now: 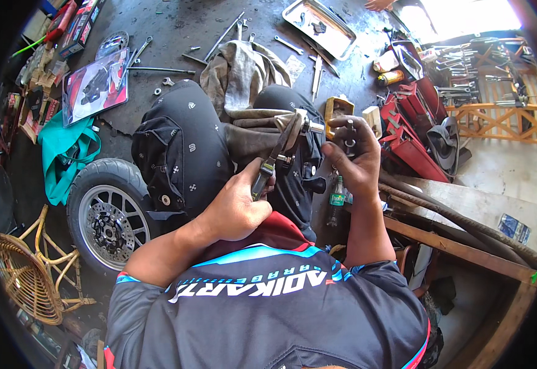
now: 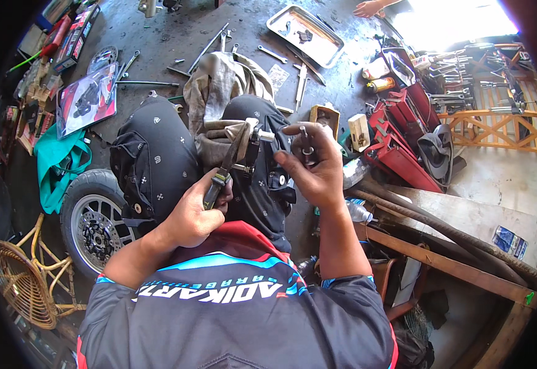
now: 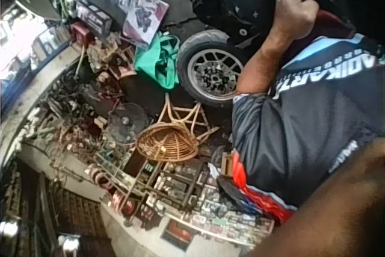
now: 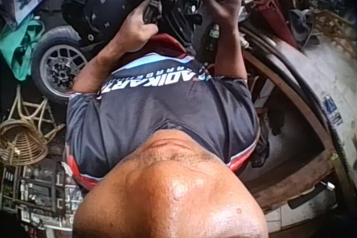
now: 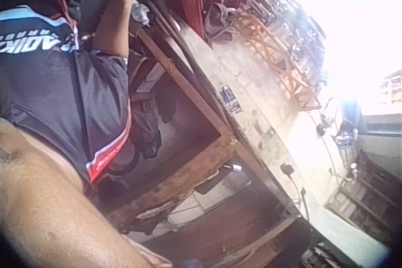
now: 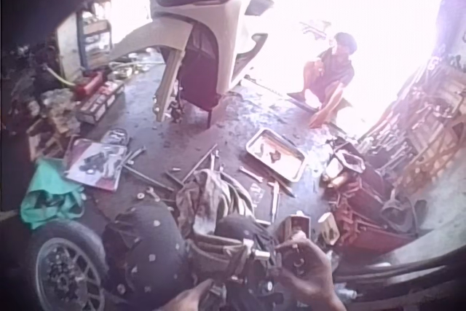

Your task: The person is disassembling and inspecting a mechanical motorcycle component using various hand tools.

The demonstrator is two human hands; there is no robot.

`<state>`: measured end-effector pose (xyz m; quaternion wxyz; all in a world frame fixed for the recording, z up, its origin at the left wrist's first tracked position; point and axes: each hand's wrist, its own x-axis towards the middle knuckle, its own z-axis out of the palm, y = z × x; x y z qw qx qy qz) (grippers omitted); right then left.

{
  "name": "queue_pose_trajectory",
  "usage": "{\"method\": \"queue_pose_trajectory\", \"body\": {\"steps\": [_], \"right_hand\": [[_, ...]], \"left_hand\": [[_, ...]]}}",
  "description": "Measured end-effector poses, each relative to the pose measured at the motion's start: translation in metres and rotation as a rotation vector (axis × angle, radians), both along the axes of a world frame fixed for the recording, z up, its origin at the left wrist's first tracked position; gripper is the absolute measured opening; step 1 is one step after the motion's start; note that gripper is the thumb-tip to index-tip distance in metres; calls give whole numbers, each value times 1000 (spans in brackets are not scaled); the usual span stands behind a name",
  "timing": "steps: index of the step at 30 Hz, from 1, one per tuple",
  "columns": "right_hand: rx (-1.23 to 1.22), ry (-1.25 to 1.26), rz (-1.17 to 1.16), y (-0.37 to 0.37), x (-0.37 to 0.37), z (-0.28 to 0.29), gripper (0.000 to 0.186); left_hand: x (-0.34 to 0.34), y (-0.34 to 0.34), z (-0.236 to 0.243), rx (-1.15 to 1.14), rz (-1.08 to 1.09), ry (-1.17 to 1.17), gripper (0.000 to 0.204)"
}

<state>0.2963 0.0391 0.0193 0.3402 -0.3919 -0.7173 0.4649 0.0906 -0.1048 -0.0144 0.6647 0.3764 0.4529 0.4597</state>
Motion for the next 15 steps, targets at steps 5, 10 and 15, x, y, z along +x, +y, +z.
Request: {"method": "queue_pose_trajectory", "body": {"steps": [5,10,15], "right_hand": [[57,-52,-76,-7,-18,7,32],[325,-36,62,-3,-25,9,29],[181,-202,74,-7,-19,29,25]], "left_hand": [[1,-1,4,14,0,42,38],[1,-2,14,55,-1,148,36],[1,-3,17,58,3,159,35]]}}
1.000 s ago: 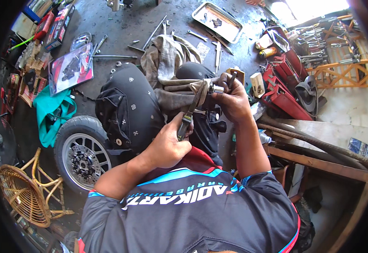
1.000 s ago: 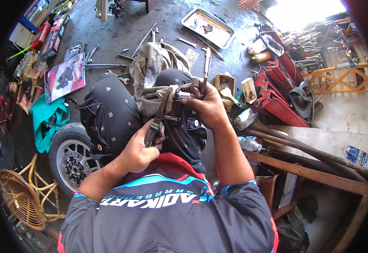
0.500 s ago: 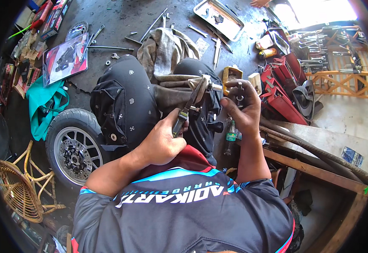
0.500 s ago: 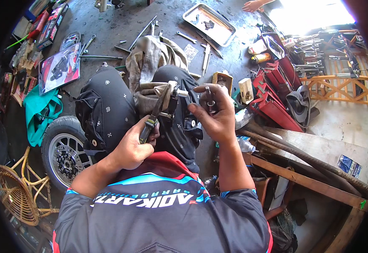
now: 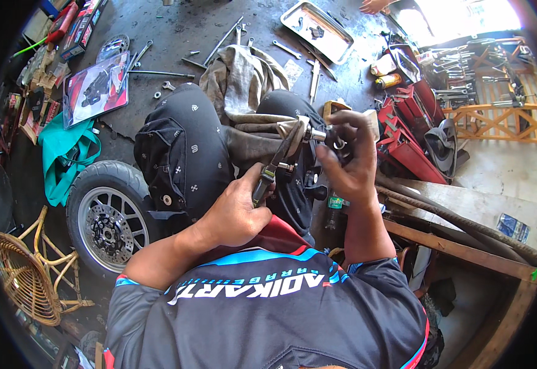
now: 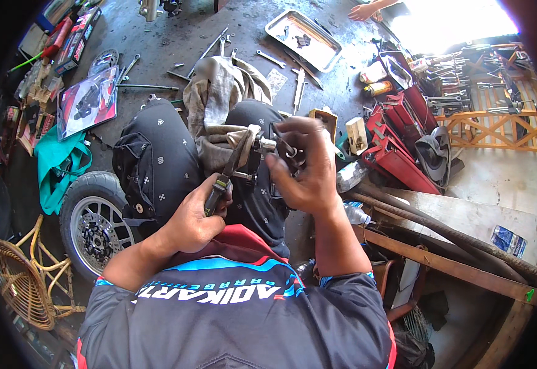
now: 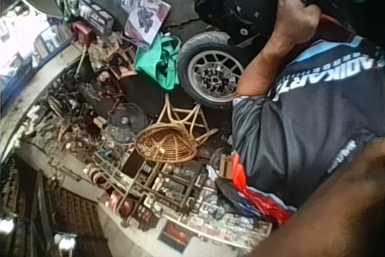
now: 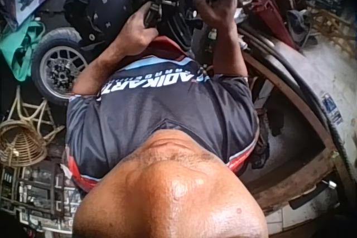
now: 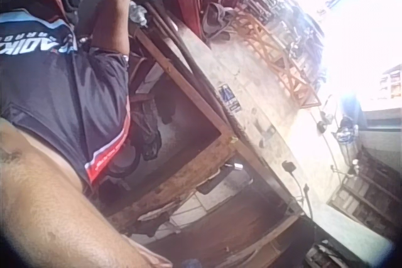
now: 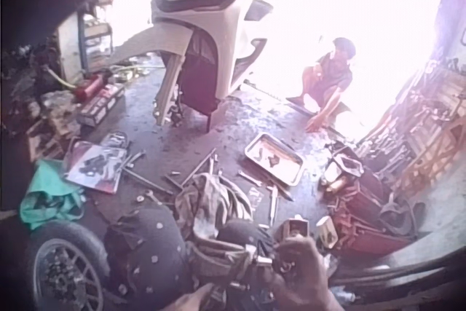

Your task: The person is disassembling and inspecting a mechanical motorcycle component using various hand tools.

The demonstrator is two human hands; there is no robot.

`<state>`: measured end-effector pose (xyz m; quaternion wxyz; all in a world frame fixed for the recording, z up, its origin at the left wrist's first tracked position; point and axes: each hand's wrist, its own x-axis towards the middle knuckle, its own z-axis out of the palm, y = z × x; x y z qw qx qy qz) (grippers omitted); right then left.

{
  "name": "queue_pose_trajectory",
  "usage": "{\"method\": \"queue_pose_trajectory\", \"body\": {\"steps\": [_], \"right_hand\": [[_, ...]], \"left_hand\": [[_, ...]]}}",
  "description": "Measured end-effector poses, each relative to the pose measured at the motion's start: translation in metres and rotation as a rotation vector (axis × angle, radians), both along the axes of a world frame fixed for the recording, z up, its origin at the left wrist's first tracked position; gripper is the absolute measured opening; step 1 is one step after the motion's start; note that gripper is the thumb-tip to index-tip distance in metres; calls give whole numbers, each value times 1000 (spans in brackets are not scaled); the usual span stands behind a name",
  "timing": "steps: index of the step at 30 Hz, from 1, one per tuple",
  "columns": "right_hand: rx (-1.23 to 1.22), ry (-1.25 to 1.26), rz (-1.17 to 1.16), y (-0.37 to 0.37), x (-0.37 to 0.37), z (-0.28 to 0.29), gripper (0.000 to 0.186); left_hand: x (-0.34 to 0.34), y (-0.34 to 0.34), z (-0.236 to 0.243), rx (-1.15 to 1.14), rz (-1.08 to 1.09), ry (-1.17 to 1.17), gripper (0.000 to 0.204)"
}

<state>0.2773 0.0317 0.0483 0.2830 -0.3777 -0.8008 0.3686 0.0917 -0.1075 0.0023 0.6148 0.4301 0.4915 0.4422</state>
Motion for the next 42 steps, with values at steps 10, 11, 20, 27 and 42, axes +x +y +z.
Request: {"method": "queue_pose_trajectory", "body": {"steps": [10,11,20,27,42], "right_hand": [[415,-110,85,17,35,25,27],[444,-118,90,13,34,24,29],[630,-155,154,18,35,21,36],[676,-172,276,22,41,14,41],[198,-197,339,34,44,23,18]], "left_hand": [[0,-1,-7,-56,-12,-64,36],[1,-1,-8,-58,-8,-82,36],[-1,-2,-7,-36,-26,-40,36],[0,1,-5,33,18,6,33],[2,1,2,11,-50,44,34]]}}
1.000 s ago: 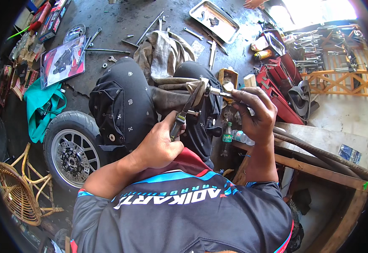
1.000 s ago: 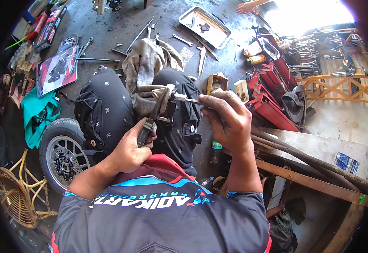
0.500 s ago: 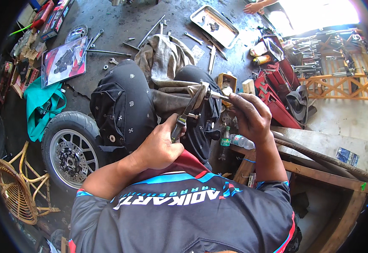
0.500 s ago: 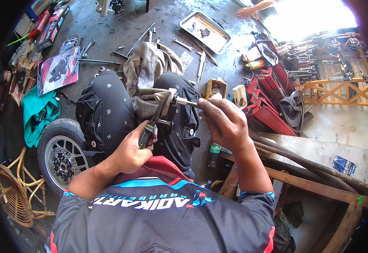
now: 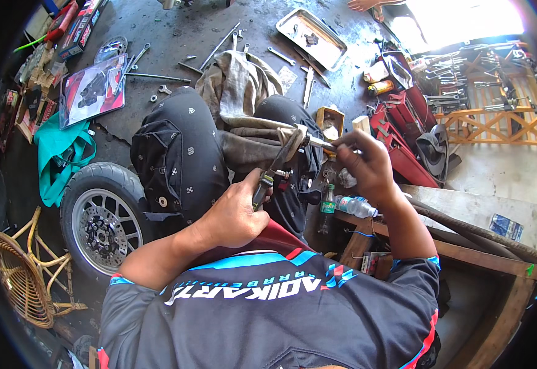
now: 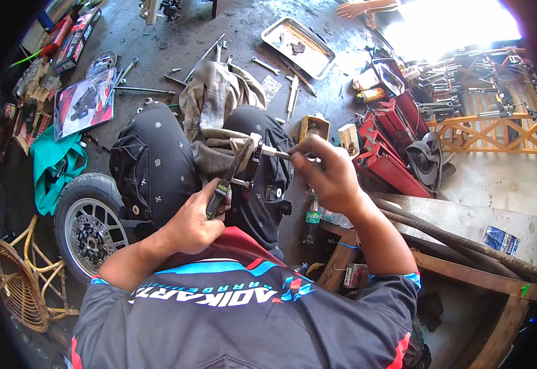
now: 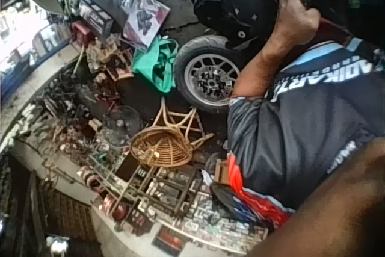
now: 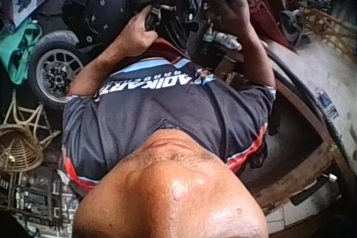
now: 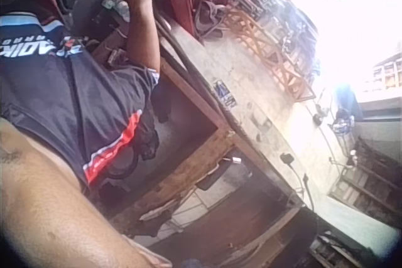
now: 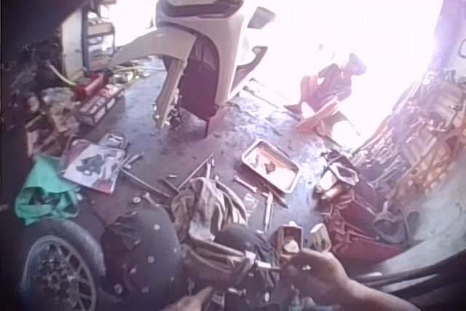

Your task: The person is disassembling and inspecting a mechanical motorcycle component using various hand tools.

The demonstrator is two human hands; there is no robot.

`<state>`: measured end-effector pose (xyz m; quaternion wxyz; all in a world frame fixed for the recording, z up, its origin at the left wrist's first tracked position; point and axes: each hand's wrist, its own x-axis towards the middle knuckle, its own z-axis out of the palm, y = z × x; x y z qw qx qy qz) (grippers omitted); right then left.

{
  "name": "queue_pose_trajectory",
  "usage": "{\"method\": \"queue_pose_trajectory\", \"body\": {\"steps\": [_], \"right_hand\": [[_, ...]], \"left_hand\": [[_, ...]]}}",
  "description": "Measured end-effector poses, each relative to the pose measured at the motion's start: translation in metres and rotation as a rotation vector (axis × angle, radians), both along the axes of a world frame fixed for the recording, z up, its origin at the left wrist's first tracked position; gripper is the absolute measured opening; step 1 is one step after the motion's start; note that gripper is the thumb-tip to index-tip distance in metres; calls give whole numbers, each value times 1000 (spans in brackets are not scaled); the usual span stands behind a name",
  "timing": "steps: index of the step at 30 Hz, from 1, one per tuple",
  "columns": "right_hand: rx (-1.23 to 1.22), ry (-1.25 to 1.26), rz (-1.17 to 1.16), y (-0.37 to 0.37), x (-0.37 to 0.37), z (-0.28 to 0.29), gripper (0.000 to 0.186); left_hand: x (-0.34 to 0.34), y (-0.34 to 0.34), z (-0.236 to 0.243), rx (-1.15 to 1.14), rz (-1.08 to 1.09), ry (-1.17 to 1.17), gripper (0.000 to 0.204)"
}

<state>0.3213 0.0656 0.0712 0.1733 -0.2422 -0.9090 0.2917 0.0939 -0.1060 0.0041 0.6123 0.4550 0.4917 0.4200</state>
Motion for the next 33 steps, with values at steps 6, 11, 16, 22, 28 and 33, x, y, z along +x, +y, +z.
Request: {"method": "queue_pose_trajectory", "body": {"steps": [6,11,16,22,28,33], "right_hand": [[-1079,80,-249,-5,-2,12,22],[203,-1,-55,-9,-11,-1,30],[584,-1,93,-5,-7,-12,40],[134,10,2,-7,-9,-17,18],[-116,67,-91,-11,-16,-14,25],[378,63,62,-7,-13,-16,30]], "left_hand": [[0,0,-6,45,46,44,32],[1,1,-8,55,90,35,27],[3,0,-9,73,71,28,28],[5,1,-14,88,68,57,36],[0,3,-11,89,78,92,27],[2,2,-17,108,128,80,27]]}}
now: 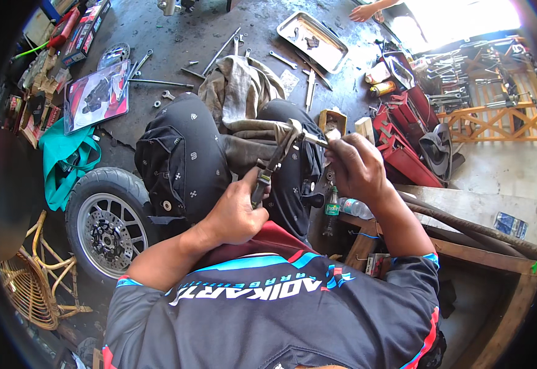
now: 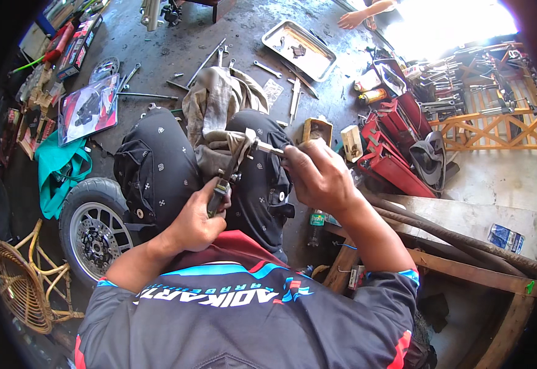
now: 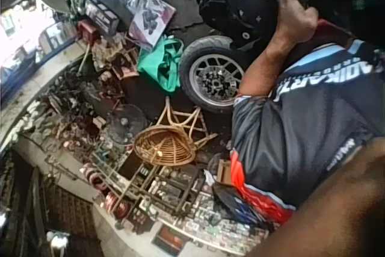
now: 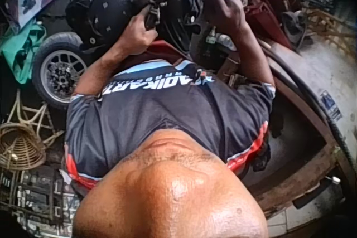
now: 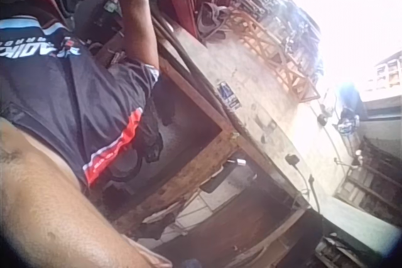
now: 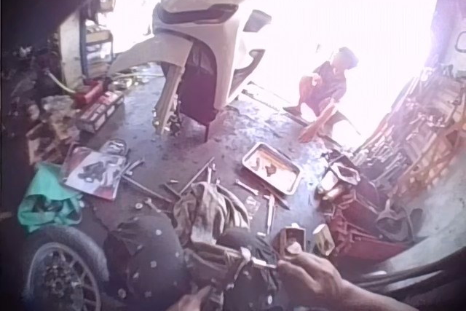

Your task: The person is disassembling and inspecting a mechanical motorcycle component using various hand tools.

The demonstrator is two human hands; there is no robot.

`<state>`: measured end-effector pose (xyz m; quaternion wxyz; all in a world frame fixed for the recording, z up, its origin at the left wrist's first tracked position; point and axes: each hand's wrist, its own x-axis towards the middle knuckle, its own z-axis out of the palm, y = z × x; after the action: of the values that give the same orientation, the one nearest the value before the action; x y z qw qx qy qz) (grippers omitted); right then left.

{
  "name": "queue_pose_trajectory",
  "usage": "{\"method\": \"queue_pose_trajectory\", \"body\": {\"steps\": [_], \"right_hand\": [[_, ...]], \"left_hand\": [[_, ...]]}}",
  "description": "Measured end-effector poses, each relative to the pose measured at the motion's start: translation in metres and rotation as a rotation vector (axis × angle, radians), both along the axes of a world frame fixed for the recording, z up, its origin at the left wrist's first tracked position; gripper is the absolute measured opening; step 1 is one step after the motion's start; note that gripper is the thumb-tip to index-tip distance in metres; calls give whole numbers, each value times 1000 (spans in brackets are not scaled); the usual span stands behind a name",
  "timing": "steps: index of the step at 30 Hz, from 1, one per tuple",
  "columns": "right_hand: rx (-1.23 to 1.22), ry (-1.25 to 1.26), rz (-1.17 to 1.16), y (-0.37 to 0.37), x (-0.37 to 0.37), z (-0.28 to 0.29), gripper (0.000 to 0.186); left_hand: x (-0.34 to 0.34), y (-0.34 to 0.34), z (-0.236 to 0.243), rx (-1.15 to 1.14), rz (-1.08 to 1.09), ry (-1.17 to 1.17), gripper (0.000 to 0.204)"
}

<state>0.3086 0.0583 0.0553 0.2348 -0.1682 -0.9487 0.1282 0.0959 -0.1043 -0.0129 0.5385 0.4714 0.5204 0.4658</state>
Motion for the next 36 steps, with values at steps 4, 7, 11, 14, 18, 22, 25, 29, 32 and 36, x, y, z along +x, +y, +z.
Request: {"method": "queue_pose_trajectory", "body": {"steps": [4,7,11,14,18,22,25,29,32,36], "right_hand": [[-893,119,-165,1,7,-8,18],[-1845,196,-284,4,2,8,22],[-892,-241,-232,1,-13,24,39],[-741,-173,-256,-7,-19,21,32],[-469,-58,-177,-5,-20,12,20],[-509,-16,-159,-6,-21,15,15],[-486,-18,-149,-8,-20,16,16],[-440,-26,-136,-9,-19,17,16],[-438,-19,-149,-10,-16,16,16],[-422,-74,-186,-13,-14,20,16]], "left_hand": [[2,0,-3,7,-34,3,28],[2,1,-4,30,-18,41,29],[0,3,7,-18,-19,48,29],[3,1,2,22,-19,111,28],[2,1,7,24,-22,87,30],[0,0,11,-67,-23,-38,42],[-2,0,15,-78,-16,-83,49],[-6,1,18,-59,-62,-37,53],[-10,1,19,-69,-94,-25,58],[-13,1,20,-140,-129,-126,63]]}}
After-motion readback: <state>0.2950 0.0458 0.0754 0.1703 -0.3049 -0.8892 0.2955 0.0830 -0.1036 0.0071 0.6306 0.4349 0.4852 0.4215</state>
